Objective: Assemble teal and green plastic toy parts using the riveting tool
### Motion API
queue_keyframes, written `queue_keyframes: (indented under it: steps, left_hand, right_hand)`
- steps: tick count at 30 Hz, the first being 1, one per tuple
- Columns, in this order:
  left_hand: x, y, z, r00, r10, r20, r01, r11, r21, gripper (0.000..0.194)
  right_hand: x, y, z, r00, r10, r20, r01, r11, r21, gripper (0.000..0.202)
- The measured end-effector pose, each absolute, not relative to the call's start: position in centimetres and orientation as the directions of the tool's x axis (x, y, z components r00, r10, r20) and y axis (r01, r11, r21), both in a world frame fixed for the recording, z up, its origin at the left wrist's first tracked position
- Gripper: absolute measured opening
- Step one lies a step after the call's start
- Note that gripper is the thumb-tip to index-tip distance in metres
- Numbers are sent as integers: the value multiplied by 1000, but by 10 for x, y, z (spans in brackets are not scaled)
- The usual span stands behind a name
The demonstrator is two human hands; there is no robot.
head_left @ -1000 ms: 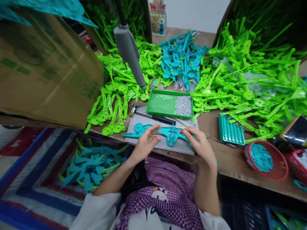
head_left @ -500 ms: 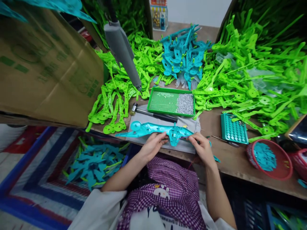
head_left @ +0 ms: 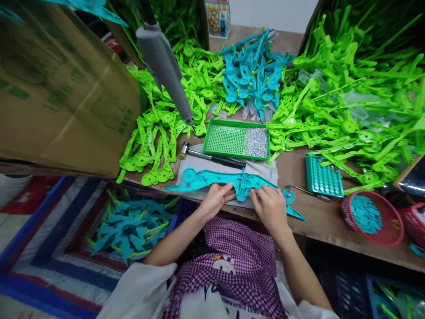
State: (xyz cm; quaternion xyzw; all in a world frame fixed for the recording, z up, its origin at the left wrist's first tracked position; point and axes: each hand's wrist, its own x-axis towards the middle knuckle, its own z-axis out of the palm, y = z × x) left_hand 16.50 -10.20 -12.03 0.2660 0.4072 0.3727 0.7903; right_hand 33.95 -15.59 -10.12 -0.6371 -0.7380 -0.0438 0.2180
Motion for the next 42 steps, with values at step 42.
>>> queue_keyframes:
  steps: [42]
  left_hand:
    - [163, -94, -127, 423, 771, -476, -430, 633, 643, 25]
  right_hand:
    - [349, -162, -104, 32, 997, 72, 922, -2, -387, 37]
